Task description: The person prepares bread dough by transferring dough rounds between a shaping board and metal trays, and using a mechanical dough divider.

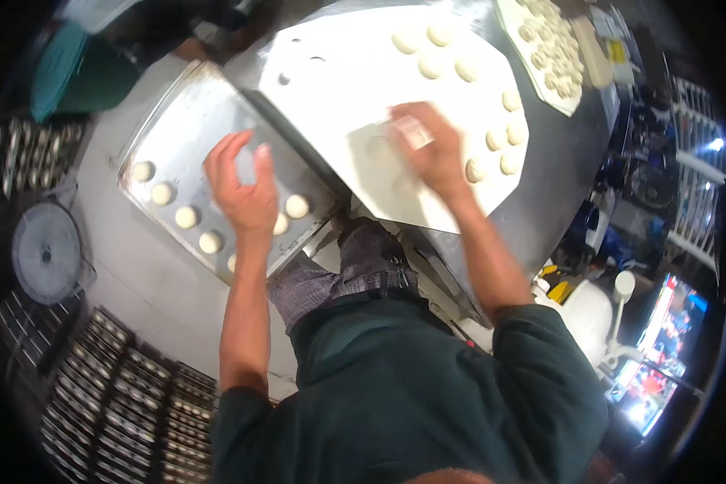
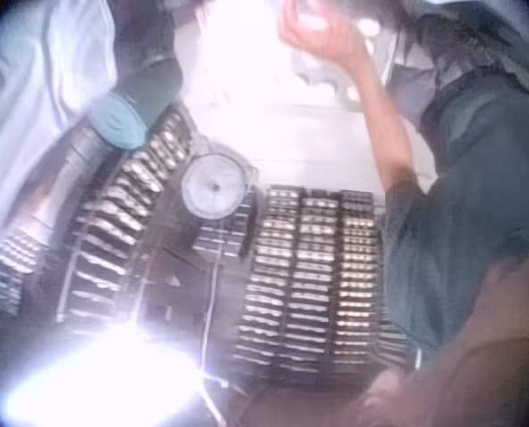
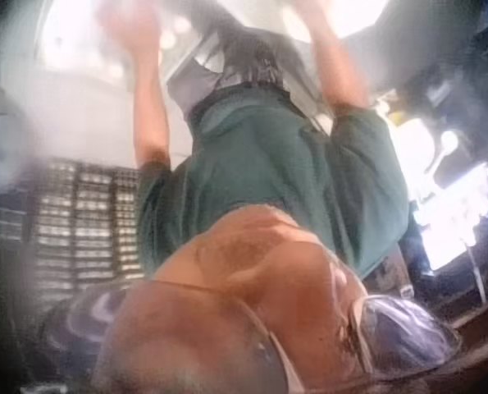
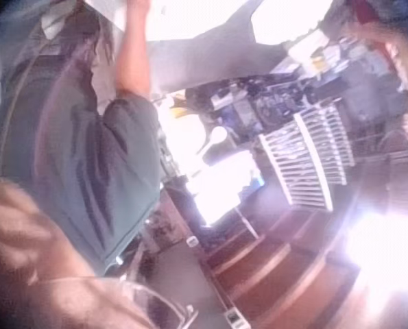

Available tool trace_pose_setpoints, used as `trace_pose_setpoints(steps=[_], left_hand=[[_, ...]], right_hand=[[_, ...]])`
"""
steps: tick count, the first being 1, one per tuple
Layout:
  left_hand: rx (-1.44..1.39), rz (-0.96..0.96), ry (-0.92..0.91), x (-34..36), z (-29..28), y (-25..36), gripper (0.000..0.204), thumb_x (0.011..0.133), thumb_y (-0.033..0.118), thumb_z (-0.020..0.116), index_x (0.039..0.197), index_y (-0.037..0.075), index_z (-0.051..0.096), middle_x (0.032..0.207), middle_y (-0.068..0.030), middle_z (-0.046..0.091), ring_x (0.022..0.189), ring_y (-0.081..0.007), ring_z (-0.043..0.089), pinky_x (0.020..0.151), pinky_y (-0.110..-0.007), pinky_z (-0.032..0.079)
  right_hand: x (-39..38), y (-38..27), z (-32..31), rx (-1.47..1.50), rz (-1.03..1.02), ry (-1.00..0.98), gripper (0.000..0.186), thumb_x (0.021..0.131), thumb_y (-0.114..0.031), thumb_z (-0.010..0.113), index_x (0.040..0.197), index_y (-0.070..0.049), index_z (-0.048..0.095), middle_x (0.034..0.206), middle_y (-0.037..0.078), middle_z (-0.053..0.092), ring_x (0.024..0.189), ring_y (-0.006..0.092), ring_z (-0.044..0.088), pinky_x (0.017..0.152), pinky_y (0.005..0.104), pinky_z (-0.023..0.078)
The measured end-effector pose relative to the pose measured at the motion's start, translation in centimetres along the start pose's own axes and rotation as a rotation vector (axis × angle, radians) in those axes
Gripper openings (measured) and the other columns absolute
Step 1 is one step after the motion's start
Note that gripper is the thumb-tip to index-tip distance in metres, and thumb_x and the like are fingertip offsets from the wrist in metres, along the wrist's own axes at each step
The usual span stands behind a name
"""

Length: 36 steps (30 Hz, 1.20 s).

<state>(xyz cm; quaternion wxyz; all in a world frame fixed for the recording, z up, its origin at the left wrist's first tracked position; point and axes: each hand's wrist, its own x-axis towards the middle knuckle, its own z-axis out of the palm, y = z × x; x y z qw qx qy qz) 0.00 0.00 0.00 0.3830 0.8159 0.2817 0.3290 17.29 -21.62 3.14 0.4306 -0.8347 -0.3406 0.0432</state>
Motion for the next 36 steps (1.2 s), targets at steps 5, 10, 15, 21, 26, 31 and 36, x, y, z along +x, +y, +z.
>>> trace_pose_setpoints(steps=[5,10,15,21,26,31,36], left_hand=[[-0.070,0.418,-0.245,4.4,15.5,12.9,0.023,0.085,0.010,0.073,0.108,0.007,0.070,0.107,-0.0096,0.069,0.102,-0.0300,0.060,0.093,-0.041,0.045],[0.351,0.597,-0.617,6.9,28.0,18.6,0.035,0.093,0.019,0.060,0.125,0.005,0.065,0.119,-0.0111,0.066,0.111,-0.0359,0.056,0.097,-0.051,0.039],[0.306,0.617,-0.748,7.4,31.9,20.1,0.031,0.089,0.013,0.064,0.118,0.003,0.064,0.114,-0.0166,0.061,0.102,-0.0376,0.057,0.090,-0.049,0.046],[-0.170,0.217,-0.784,4.2,27.6,21.9,0.031,0.090,0.014,0.059,0.119,0.001,0.059,0.110,-0.0221,0.061,0.095,-0.0376,0.062,0.085,-0.043,0.051],[-0.168,-0.086,-0.526,3.9,22.7,18.9,0.040,0.094,0.020,0.050,0.128,0.002,0.059,0.121,-0.0233,0.064,0.105,-0.0382,0.063,0.091,-0.044,0.051],[0.257,-0.056,-0.788,5.9,24.4,16.7,0.040,0.091,0.021,0.055,0.128,0.008,0.064,0.125,-0.0245,0.061,0.109,-0.0354,0.063,0.091,-0.045,0.053],[0.172,0.181,-0.463,6.3,26.0,18.7,0.034,0.074,0.011,0.071,0.107,0.002,0.069,0.107,-0.0235,0.067,0.094,-0.0379,0.070,0.083,-0.047,0.055]], right_hand=[[2.5,15.8,-20.8,-0.414,0.359,0.244,0.040,0.093,-0.027,0.069,0.127,-0.005,0.068,0.115,0.020,0.071,0.103,0.0303,0.069,0.091,0.0392,0.053],[2.9,17.4,-23.0,-0.329,0.528,0.033,0.042,0.089,-0.027,0.073,0.118,0.002,0.065,0.106,0.018,0.068,0.096,0.0284,0.067,0.086,0.0378,0.052],[1.6,21.4,-22.9,0.216,0.552,0.175,0.028,0.091,-0.021,0.071,0.109,0.000,0.063,0.103,0.009,0.064,0.092,0.0206,0.066,0.080,0.0330,0.053],[7.1,18.5,-21.9,0.957,0.511,0.160,0.025,0.093,-0.021,0.070,0.106,-0.001,0.065,0.094,0.005,0.064,0.084,0.0133,0.062,0.071,0.0291,0.049],[14.2,17.9,-14.7,0.025,0.270,-0.091,0.048,0.087,-0.044,0.071,0.112,-0.003,0.073,0.095,0.014,0.075,0.083,0.0224,0.069,0.079,0.0356,0.052],[17.5,20.7,-10.6,0.071,0.176,-0.266,0.029,0.084,-0.033,0.072,0.085,-0.004,0.069,0.073,0.006,0.066,0.067,0.0154,0.059,0.063,0.0346,0.049],[18.7,23.9,-16.4,0.225,0.264,-0.195,0.018,0.088,-0.021,0.076,0.088,-0.009,0.063,0.077,-0.005,0.056,0.069,0.0055,0.049,0.060,0.0226,0.038]])
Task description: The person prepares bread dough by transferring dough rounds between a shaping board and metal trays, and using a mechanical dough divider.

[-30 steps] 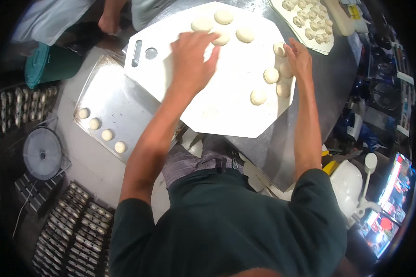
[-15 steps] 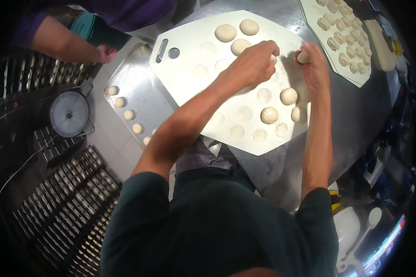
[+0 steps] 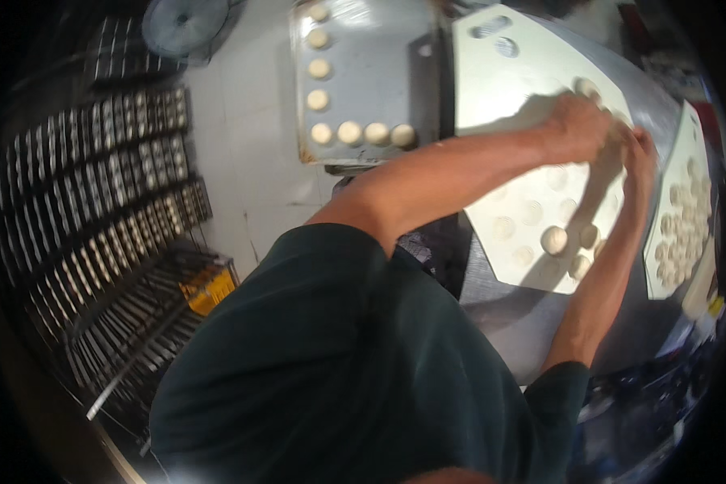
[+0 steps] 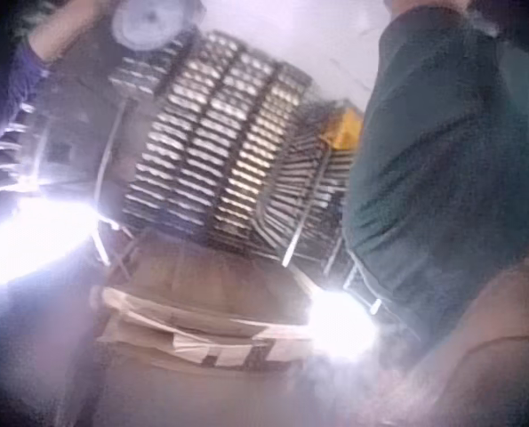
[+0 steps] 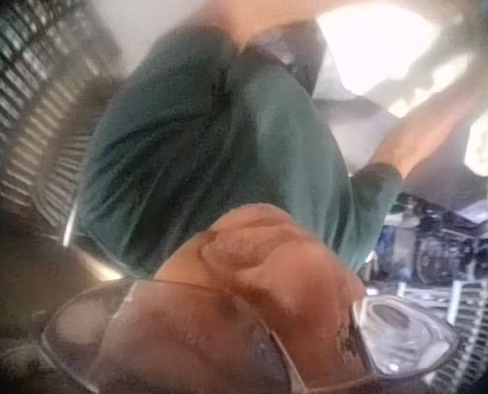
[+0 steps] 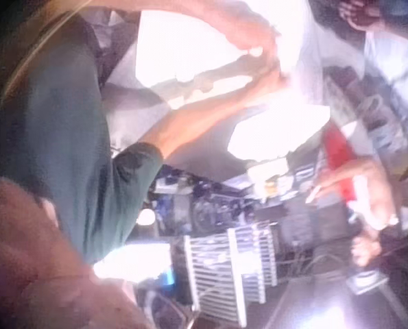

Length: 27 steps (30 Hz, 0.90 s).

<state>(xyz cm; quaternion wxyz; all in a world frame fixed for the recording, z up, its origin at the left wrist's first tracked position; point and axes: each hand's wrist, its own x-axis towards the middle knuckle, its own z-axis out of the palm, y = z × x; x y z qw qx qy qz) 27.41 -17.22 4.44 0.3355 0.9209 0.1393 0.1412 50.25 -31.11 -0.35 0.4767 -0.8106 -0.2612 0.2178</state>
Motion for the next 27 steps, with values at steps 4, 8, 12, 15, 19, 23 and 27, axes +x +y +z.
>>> trace_pose_setpoints(steps=[4,8,12,15,19,23,27], left_hand=[[-0.301,-0.187,0.068,-6.8,-1.6,-1.8,0.029,0.075,0.015,0.072,0.101,0.004,0.069,0.103,-0.0183,0.069,0.093,-0.0346,0.070,0.080,-0.046,0.055],[-0.608,-0.318,0.359,-16.1,-5.3,-7.5,0.033,0.077,0.016,0.078,0.108,0.007,0.070,0.098,-0.0111,0.073,0.088,-0.0229,0.071,0.079,-0.037,0.056],[-0.484,-0.880,0.168,-23.7,-8.7,-18.3,0.044,0.077,0.023,0.083,0.116,0.006,0.069,0.104,-0.0111,0.073,0.093,-0.0186,0.069,0.083,-0.034,0.055],[-0.566,-0.927,0.136,-24.9,-5.8,-23.8,0.045,0.078,0.026,0.083,0.116,0.006,0.070,0.105,-0.0117,0.073,0.094,-0.0192,0.069,0.084,-0.034,0.053],[-0.429,-0.852,0.007,-23.4,-4.8,-26.4,0.048,0.078,0.034,0.082,0.116,0.007,0.071,0.107,-0.0147,0.071,0.096,-0.0274,0.069,0.085,-0.038,0.052],[-0.243,-0.692,0.098,-24.3,-4.2,-27.3,0.046,0.083,0.037,0.078,0.118,0.008,0.070,0.101,-0.0142,0.067,0.092,-0.0325,0.066,0.083,-0.043,0.051],[-0.252,-0.659,0.159,-25.1,-5.5,-27.5,0.045,0.086,0.032,0.074,0.121,0.004,0.063,0.104,-0.0183,0.063,0.096,-0.0354,0.063,0.085,-0.045,0.049]], right_hand=[[-8.1,-8.8,4.2,0.149,0.067,0.195,0.032,0.092,-0.020,0.071,0.115,0.003,0.067,0.083,0.000,0.058,0.072,0.0075,0.049,0.064,0.0224,0.040],[-15.7,-13.1,4.8,0.212,0.018,0.102,0.036,0.095,-0.015,0.068,0.124,0.005,0.062,0.094,0.004,0.063,0.076,0.0085,0.052,0.069,0.0221,0.043],[-24.4,-18.0,14.2,0.245,0.052,-0.088,0.030,0.088,-0.005,0.071,0.117,-0.002,0.067,0.101,0.007,0.068,0.081,0.0066,0.059,0.069,0.0199,0.047],[-27.2,-20.5,22.3,0.128,0.047,-0.354,0.030,0.085,-0.008,0.078,0.113,-0.003,0.069,0.101,0.002,0.069,0.088,0.0092,0.060,0.078,0.0238,0.048],[-27.3,-17.6,30.0,0.150,0.215,-0.423,0.028,0.089,-0.013,0.076,0.112,-0.001,0.067,0.099,0.003,0.068,0.085,0.0085,0.058,0.077,0.0238,0.047],[-24.7,-14.7,34.5,0.021,0.185,-0.306,0.034,0.090,-0.021,0.073,0.115,0.001,0.066,0.102,0.009,0.071,0.090,0.0154,0.064,0.080,0.0307,0.051],[-18.6,-13.6,39.5,-0.139,0.015,-0.185,0.038,0.089,-0.023,0.072,0.117,0.001,0.065,0.105,0.017,0.072,0.096,0.0257,0.068,0.085,0.0370,0.052]])
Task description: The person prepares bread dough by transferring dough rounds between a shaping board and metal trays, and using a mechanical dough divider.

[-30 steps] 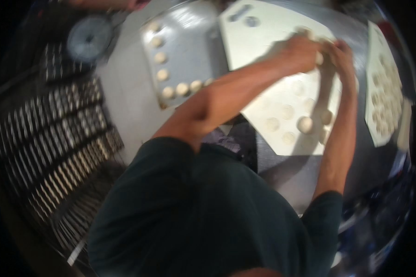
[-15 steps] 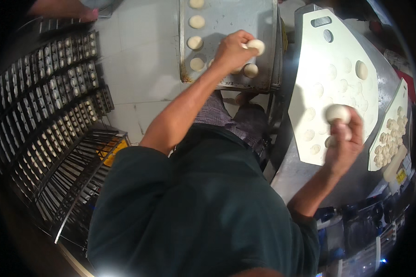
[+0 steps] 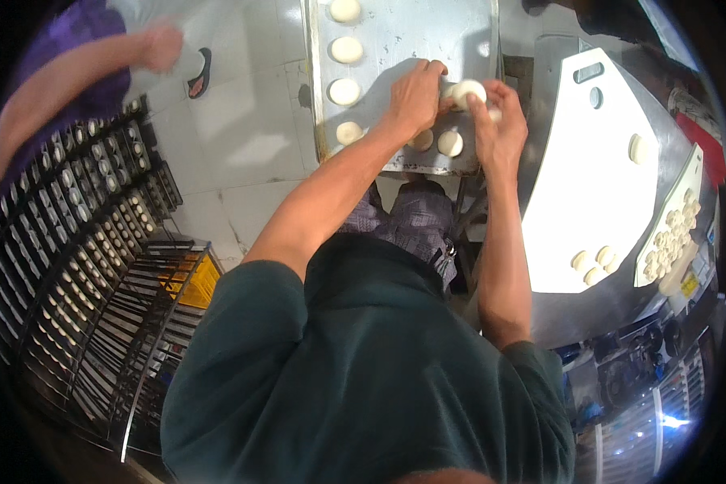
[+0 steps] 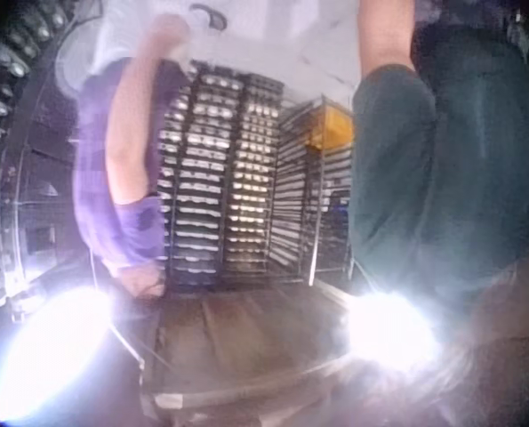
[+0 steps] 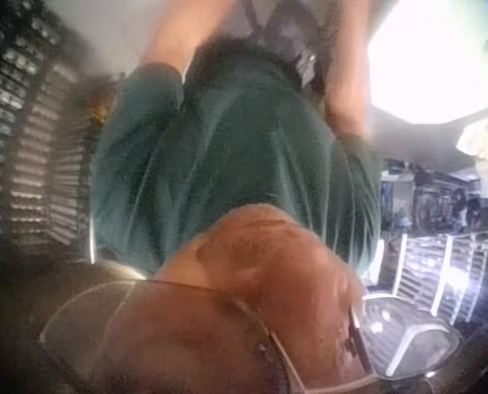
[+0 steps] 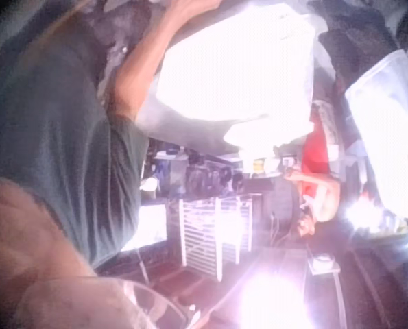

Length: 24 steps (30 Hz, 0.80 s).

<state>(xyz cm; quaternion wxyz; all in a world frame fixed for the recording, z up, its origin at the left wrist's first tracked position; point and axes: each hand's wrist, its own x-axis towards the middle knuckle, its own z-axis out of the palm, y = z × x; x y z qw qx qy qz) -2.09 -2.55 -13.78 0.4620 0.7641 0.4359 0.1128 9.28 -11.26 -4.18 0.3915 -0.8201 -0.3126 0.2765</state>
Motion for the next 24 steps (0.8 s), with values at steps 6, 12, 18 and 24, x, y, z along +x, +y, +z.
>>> trace_pose_setpoints(steps=[6,12,18,24], left_hand=[[-0.305,-0.317,-0.148,-2.8,-2.9,1.2,0.046,0.088,0.025,0.067,0.125,-0.001,0.057,0.117,-0.0236,0.062,0.102,-0.0348,0.063,0.089,-0.043,0.050],[-0.267,-0.012,-0.069,4.5,-5.6,1.6,0.043,0.088,0.017,0.068,0.127,0.000,0.062,0.125,-0.0189,0.068,0.116,-0.0298,0.065,0.100,-0.039,0.050],[-0.024,0.072,-0.095,16.0,-3.4,0.4,0.036,0.083,0.022,0.075,0.113,0.004,0.071,0.111,-0.0188,0.072,0.101,-0.0336,0.069,0.089,-0.042,0.053],[0.020,0.294,0.188,15.5,-3.0,-1.0,0.049,0.081,0.029,0.080,0.122,0.005,0.067,0.112,-0.0187,0.062,0.100,-0.0336,0.064,0.086,-0.044,0.052]], right_hand=[[8.8,5.7,4.5,-0.222,-0.129,-0.046,0.037,0.087,-0.023,0.073,0.117,-0.003,0.068,0.116,0.019,0.066,0.105,0.0330,0.066,0.093,0.0394,0.050],[8.3,4.9,3.4,-0.295,-0.069,0.104,0.041,0.087,-0.022,0.072,0.120,0.000,0.064,0.120,0.020,0.061,0.109,0.0318,0.061,0.095,0.0404,0.048],[2.9,4.4,0.6,0.009,0.275,0.016,0.035,0.090,-0.017,0.065,0.118,0.002,0.061,0.115,0.015,0.060,0.107,0.0244,0.059,0.094,0.0361,0.048],[2.9,4.1,0.8,0.149,0.184,-0.076,0.036,0.092,-0.016,0.068,0.121,0.004,0.061,0.116,0.016,0.064,0.103,0.0216,0.063,0.091,0.0340,0.050]])
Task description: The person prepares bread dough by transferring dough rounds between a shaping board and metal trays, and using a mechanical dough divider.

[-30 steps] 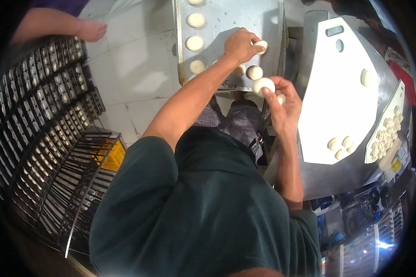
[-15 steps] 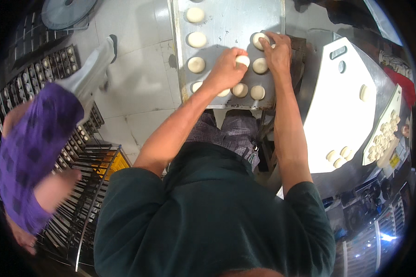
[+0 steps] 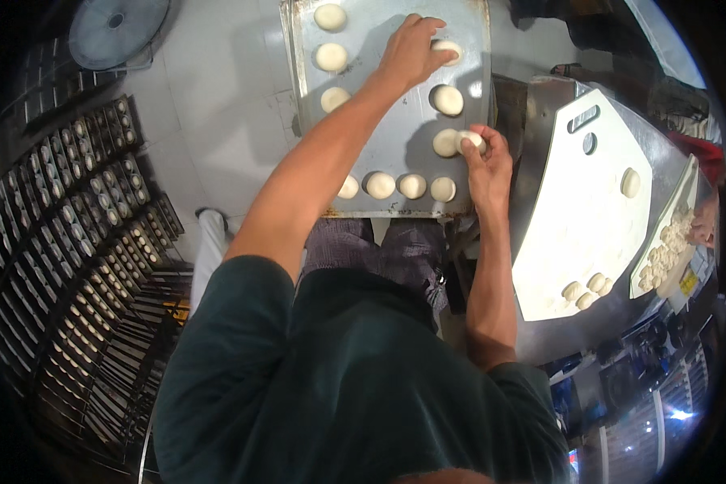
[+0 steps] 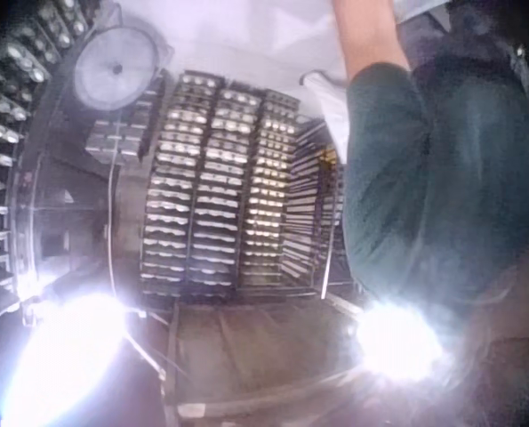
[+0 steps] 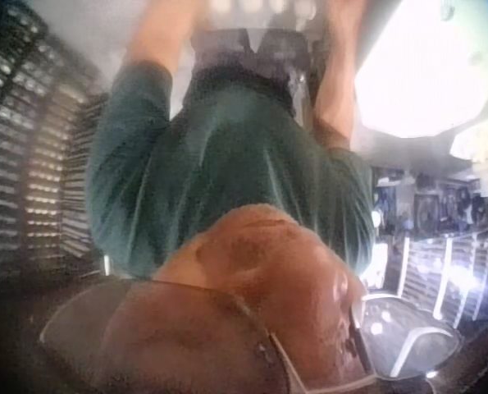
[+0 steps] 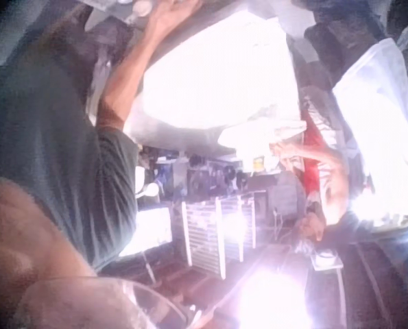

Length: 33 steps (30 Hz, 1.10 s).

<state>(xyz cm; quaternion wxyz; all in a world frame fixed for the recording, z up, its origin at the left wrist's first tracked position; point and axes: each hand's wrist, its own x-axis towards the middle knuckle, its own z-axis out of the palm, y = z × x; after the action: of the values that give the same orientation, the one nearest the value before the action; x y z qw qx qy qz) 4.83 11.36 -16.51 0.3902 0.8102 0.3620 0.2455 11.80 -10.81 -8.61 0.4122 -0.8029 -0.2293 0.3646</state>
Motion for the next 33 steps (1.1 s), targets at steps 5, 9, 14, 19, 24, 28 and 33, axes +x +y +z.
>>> trace_pose_setpoints(steps=[5,9,14,19,24,28,33], left_hand=[[-0.110,-0.168,0.072,-5.1,-3.4,2.5,0.054,0.085,0.027,0.078,0.130,0.003,0.059,0.114,-0.0173,0.059,0.096,-0.0288,0.062,0.083,-0.040,0.053],[-0.207,-0.260,0.028,-12.3,-5.1,4.4,0.044,0.088,0.020,0.075,0.124,0.002,0.059,0.112,-0.0165,0.058,0.094,-0.0301,0.060,0.080,-0.039,0.052],[-0.250,-0.375,-0.168,-18.8,-4.3,6.0,0.042,0.088,0.014,0.072,0.127,0.005,0.058,0.118,-0.0126,0.059,0.095,-0.0245,0.057,0.078,-0.037,0.050],[-0.090,-0.312,0.096,-19.0,-5.7,5.3,0.042,0.090,0.012,0.070,0.130,0.007,0.058,0.119,-0.0087,0.057,0.094,-0.0185,0.053,0.078,-0.032,0.043],[-0.147,-0.021,0.122,-12.1,-3.4,14.2,0.037,0.092,0.010,0.069,0.127,0.006,0.060,0.121,-0.0093,0.059,0.102,-0.0208,0.056,0.085,-0.033,0.045],[-0.277,0.310,-0.259,-10.5,2.7,26.2,0.029,0.091,0.009,0.070,0.119,0.004,0.066,0.120,-0.0119,0.062,0.109,-0.0270,0.059,0.091,-0.035,0.048],[-0.172,0.542,-0.764,-15.7,13.3,36.4,0.029,0.090,0.014,0.070,0.116,0.002,0.066,0.113,-0.0181,0.063,0.108,-0.0357,0.059,0.095,-0.045,0.048]], right_hand=[[10.0,-5.4,3.6,-0.011,-0.220,0.083,0.048,0.086,-0.026,0.077,0.122,0.004,0.065,0.120,0.018,0.069,0.106,0.0236,0.066,0.093,0.0341,0.051],[18.5,-6.9,6.0,-0.311,-0.427,0.169,0.051,0.084,-0.036,0.078,0.118,0.001,0.068,0.116,0.018,0.069,0.107,0.0299,0.066,0.094,0.0410,0.050],[27.3,3.9,4.0,-0.804,-0.642,0.391,0.059,0.098,-0.047,0.062,0.133,0.000,0.052,0.114,0.018,0.067,0.103,0.0337,0.064,0.098,0.0491,0.050],[9.4,-5.7,5.5,-0.177,-0.722,0.418,0.038,0.084,-0.030,0.076,0.106,0.001,0.070,0.105,0.022,0.069,0.102,0.0407,0.062,0.093,0.0480,0.048],[-8.1,-5.1,-10.6,-0.084,-0.595,0.265,0.018,0.085,-0.015,0.073,0.099,-0.004,0.074,0.099,0.010,0.072,0.092,0.0289,0.068,0.083,0.0385,0.056],[-16.5,2.2,-28.7,-0.230,0.027,0.886,0.020,0.093,-0.015,0.070,0.108,-0.003,0.076,0.097,0.007,0.076,0.087,0.0132,0.069,0.079,0.0288,0.055],[-21.3,9.0,-36.8,-0.305,0.411,0.779,0.043,0.087,-0.029,0.077,0.116,0.002,0.072,0.099,0.013,0.075,0.089,0.0183,0.070,0.080,0.0311,0.054]])
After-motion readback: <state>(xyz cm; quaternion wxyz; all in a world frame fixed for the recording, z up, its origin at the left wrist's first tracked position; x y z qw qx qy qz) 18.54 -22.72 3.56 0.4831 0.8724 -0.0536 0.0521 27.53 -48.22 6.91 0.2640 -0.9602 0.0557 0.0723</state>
